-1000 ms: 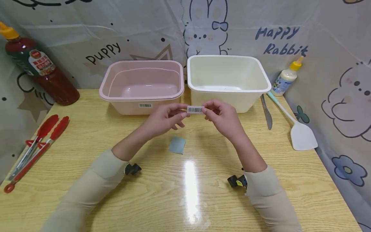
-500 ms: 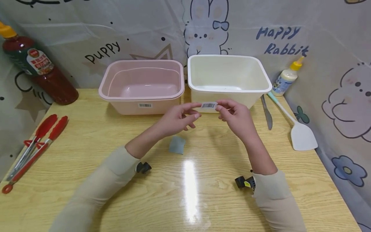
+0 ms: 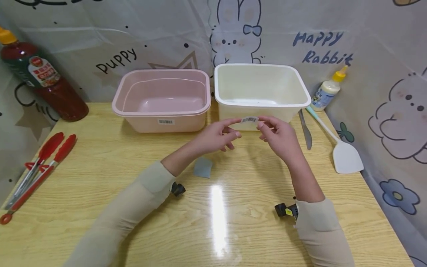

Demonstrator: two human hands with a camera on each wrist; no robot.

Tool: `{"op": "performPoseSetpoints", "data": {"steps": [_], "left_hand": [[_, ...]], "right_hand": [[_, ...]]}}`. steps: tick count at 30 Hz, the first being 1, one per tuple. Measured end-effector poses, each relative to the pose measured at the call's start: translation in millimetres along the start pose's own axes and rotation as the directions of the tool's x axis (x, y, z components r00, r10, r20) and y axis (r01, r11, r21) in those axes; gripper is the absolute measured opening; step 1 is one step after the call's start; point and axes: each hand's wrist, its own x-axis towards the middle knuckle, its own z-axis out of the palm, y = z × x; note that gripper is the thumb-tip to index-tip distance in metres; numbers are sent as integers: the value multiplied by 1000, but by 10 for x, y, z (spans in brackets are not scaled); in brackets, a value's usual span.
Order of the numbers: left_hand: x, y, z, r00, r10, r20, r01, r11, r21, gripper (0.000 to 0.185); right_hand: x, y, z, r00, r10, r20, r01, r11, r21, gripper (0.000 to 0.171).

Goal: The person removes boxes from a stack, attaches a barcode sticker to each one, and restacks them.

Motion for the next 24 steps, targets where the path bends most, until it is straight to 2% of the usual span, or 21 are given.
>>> {"op": "performPoseSetpoints", "data": {"steps": [5, 9, 17, 24], "left_hand": [[103, 43, 56, 999, -42, 1, 42, 999, -7, 59], [168, 76, 96, 998, -55, 6, 55, 998, 3, 60], [220, 142, 128, 998, -66, 2, 66, 997, 37, 63], [291, 156, 169, 997, -74, 15, 73, 994, 82, 65]], "right_hand": [[19, 33, -75, 1000, -8, 0, 8, 1000, 6, 53], [17, 58, -110, 999, 28, -29, -28, 999, -17, 54], [28, 64, -120, 998, 52, -30, -52, 999, 4, 55], [40, 82, -151, 998, 53, -33, -53, 998, -17, 57]]}}
